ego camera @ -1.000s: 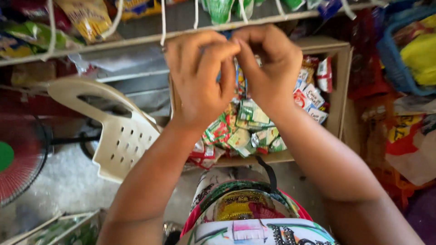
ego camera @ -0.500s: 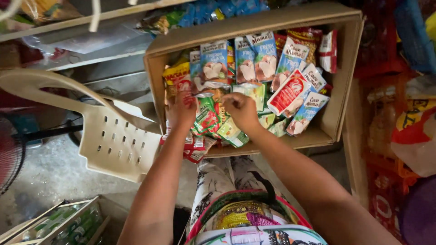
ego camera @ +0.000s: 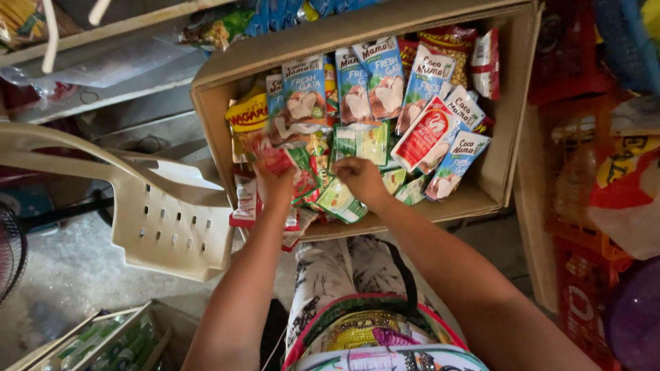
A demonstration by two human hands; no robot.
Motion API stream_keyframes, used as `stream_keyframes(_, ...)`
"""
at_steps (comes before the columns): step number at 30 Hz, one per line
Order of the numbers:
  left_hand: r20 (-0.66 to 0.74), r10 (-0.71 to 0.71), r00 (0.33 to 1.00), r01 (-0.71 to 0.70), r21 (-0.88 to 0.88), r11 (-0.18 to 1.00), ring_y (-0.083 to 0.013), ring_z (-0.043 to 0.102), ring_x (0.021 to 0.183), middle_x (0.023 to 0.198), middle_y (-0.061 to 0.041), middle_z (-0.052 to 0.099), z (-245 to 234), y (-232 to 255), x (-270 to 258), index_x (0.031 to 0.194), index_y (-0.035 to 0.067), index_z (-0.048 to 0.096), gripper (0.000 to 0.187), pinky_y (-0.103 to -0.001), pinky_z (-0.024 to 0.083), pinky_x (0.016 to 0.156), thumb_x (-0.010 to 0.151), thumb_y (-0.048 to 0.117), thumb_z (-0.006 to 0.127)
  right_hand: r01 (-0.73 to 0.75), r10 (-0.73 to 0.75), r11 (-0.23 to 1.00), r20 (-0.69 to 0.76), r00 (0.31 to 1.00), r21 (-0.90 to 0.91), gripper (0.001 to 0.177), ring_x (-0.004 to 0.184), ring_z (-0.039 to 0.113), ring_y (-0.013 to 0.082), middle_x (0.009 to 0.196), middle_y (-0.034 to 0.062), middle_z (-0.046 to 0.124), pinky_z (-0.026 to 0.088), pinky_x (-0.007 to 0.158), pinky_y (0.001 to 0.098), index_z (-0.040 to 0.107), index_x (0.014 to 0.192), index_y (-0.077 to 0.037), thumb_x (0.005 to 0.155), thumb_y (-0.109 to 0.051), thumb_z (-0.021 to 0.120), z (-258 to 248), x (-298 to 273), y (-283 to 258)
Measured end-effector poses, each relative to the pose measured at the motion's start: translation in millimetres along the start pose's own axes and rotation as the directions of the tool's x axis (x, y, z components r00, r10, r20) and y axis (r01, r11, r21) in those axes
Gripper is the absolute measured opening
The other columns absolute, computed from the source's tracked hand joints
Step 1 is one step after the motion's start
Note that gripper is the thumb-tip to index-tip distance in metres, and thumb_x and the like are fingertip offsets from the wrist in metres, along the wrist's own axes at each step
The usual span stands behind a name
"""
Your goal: The person repeatedly picks small packets of sauces and seasonings from a cardboard box on the floor and hangs them on white wire hooks on a shelf. They handle red, green, and blue packets, organizing them into rows on the display rack.
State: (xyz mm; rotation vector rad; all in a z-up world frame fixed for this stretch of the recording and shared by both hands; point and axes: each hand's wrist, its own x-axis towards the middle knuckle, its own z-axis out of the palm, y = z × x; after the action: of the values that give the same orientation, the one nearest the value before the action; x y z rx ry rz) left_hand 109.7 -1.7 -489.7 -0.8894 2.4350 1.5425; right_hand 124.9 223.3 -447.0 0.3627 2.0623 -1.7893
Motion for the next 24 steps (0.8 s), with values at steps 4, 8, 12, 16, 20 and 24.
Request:
stream_keyframes(4,0.015,0.011,1.0,-0.005,-0.335,0.942,-0.0266,0.066,0.103,0.117,-0.014,0.064,0,52,-63,0.125,0.007,0.05,0.061,-0.04,0.055,0.089,0.071,0.009,0.078,-0.258,0.236,0.936,0.116,0.965,0.24,0.029,0.083,0.071,0.0169,0.099,0.0097,0.077,0.059,0.078,0.0319,0.074,0.116,0.0,0.098,-0.022,0.069,1,1,-14)
stream_keyframes(8,0.128,-0.033,0.991,0.06,-0.212,0.975,-0.0246,0.063,0.099,0.116,-0.013,0.06,-4,98,-132,0.13,0.008,0.044,0.061,-0.038,0.054,0.082,0.075,0.005,0.071,-0.518,0.461,0.829,0.269,0.846,0.209,0.042,0.083,0.066,0.0166,0.101,0.0069,0.071,0.053,0.079,0.0331,0.068,0.124,-0.005,0.105,-0.041,0.057,-2,-5,-51)
stream_keyframes(12,0.346,0.204,0.916,-0.194,-0.063,0.979,-0.0277,0.069,0.097,0.124,-0.016,0.053,8,85,-170,0.129,0.003,0.045,0.049,-0.038,0.061,0.083,0.086,0.013,0.066,-0.351,0.253,0.652,0.243,0.936,0.672,0.03,0.085,0.071,0.0237,0.101,0.0154,0.074,0.058,0.083,0.0378,0.067,0.114,0.003,0.104,-0.025,0.061,-3,7,-30)
stream_keyframes(16,0.164,0.639,0.752,-0.656,0.09,0.749,-0.0347,0.061,0.116,0.13,-0.015,0.05,10,84,-167,0.135,0.003,0.044,0.056,-0.044,0.052,0.101,0.091,0.013,0.077,-0.215,0.151,0.61,0.155,0.976,0.763,0.022,0.088,0.072,0.022,0.103,0.0124,0.075,0.059,0.083,0.038,0.068,0.115,0.0,0.102,-0.016,0.062,-17,1,-59)
stream_keyframes(20,0.126,0.417,0.9,-0.377,-0.254,0.891,-0.0282,0.062,0.102,0.127,-0.019,0.053,-6,112,-149,0.143,0.001,0.034,0.076,-0.04,0.052,0.087,0.088,0.024,0.08,-0.095,0.077,0.591,0.062,0.995,0.801,0.019,0.085,0.072,0.0195,0.1,0.0088,0.075,0.059,0.078,0.0366,0.069,0.112,-0.002,0.101,-0.015,0.062,-27,-2,-88)
stream_keyframes(24,0.315,0.246,0.917,-0.157,-0.281,0.947,-0.0189,0.066,0.09,0.105,-0.014,0.074,-16,118,-120,0.124,0.002,0.067,0.042,-0.035,0.055,0.08,0.093,0.027,0.078,0.008,0.03,0.689,-0.039,0.999,0.725,0.018,0.073,0.068,0.0156,0.092,0.0047,0.074,0.052,0.064,0.0317,0.07,0.109,-0.003,0.103,-0.019,0.063,-29,-7,-121)
